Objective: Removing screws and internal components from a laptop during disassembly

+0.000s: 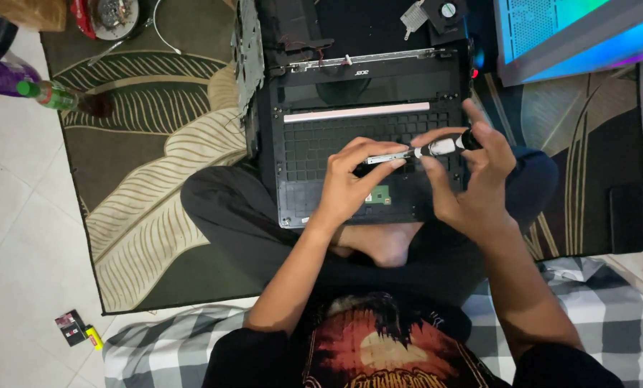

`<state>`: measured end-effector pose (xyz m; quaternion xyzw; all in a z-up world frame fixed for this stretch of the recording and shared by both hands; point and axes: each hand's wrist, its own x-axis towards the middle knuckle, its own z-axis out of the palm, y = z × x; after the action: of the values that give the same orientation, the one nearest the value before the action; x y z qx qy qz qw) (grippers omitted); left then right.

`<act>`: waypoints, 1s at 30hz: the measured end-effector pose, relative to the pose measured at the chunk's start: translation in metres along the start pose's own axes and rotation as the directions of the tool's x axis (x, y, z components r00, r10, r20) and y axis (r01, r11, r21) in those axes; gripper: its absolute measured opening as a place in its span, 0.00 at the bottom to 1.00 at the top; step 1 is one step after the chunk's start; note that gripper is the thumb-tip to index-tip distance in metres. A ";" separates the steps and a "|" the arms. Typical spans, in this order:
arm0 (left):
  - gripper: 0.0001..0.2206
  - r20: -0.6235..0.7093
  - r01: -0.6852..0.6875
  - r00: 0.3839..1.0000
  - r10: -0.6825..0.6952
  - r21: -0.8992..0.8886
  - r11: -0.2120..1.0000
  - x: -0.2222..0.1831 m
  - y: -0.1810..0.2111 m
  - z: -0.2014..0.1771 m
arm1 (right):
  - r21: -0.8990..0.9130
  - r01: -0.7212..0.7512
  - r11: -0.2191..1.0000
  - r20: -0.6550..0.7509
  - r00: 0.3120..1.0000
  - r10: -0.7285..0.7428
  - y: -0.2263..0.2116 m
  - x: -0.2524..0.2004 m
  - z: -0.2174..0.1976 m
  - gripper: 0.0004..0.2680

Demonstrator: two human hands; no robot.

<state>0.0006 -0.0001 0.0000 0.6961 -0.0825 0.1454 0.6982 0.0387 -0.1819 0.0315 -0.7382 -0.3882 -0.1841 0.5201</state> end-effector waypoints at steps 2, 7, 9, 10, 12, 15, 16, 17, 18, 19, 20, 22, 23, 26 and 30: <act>0.10 -0.001 0.002 1.000 -0.002 0.010 1.000 -0.001 -0.001 0.000 | -0.039 0.031 0.999 0.002 1.000 -0.031 -0.001 0.006 -0.004 0.30; 0.10 -0.005 0.011 1.000 -0.011 0.001 1.000 -0.001 0.002 -0.001 | -0.056 0.012 0.998 -0.008 1.000 -0.013 -0.010 0.007 -0.007 0.32; 0.09 0.085 0.056 0.994 -0.065 0.108 0.993 -0.001 0.005 -0.004 | -0.013 -0.064 0.998 -0.028 0.998 0.064 -0.016 0.006 -0.007 0.31; 0.09 0.084 0.056 0.994 -0.066 0.108 0.993 -0.001 0.005 -0.004 | -0.013 -0.064 0.998 -0.027 0.998 0.064 -0.019 0.008 -0.007 0.31; 0.09 0.087 0.069 0.993 -0.078 0.109 0.992 -0.001 0.005 -0.004 | 0.087 -0.174 0.981 -0.116 0.976 0.184 -0.026 0.013 -0.008 0.31; 0.10 0.086 0.048 0.995 -0.058 0.113 0.992 -0.001 0.005 -0.005 | 0.133 -0.198 0.971 -0.157 0.963 0.218 -0.017 0.010 -0.011 0.42; 0.10 0.084 0.046 0.995 -0.056 0.114 0.992 -0.001 0.004 -0.004 | 0.134 -0.195 0.972 -0.156 0.964 0.215 -0.011 0.015 -0.012 0.42; 0.09 0.083 0.044 0.995 -0.051 0.091 0.995 -0.001 0.004 -0.004 | 0.152 -0.297 0.943 -0.092 0.946 0.312 -0.004 0.020 -0.013 0.26; 0.09 0.084 0.042 0.995 -0.047 0.066 0.997 -0.002 0.004 -0.003 | 0.164 -0.397 0.903 -0.025 0.914 0.406 0.002 0.024 -0.014 0.11; 0.09 0.084 0.040 0.995 -0.046 0.065 0.997 -0.003 0.002 -0.004 | 0.163 -0.395 0.904 -0.025 0.914 0.404 0.014 0.031 -0.013 0.11; 0.09 0.090 0.049 0.994 -0.054 0.064 0.997 -0.004 0.001 -0.003 | 0.121 -0.380 0.917 0.020 0.925 0.380 0.025 0.038 -0.013 0.07; 0.09 0.093 0.057 0.994 -0.063 0.062 0.996 -0.005 0.001 -0.004 | 0.079 -0.361 0.929 0.069 0.932 0.356 0.055 0.052 -0.008 0.08; 0.09 0.098 0.056 0.993 -0.062 0.071 0.996 -0.005 0.003 -0.004 | 0.076 -0.324 0.943 0.095 0.944 0.317 0.072 0.058 -0.003 0.07; 0.09 0.107 0.034 0.993 -0.042 0.079 0.996 -0.006 0.003 -0.006 | 0.025 -0.239 0.971 0.147 0.961 0.233 0.110 0.076 0.013 0.06; 0.10 0.115 0.029 0.993 -0.038 0.085 0.996 -0.006 0.000 -0.006 | -0.141 -0.213 0.967 0.195 0.951 0.239 0.151 0.082 0.034 0.05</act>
<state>-0.0055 0.0052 -0.0015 0.7330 -0.1054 0.0959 0.6651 0.2018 -0.1437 -0.0206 -0.8227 -0.3422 -0.0669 0.4489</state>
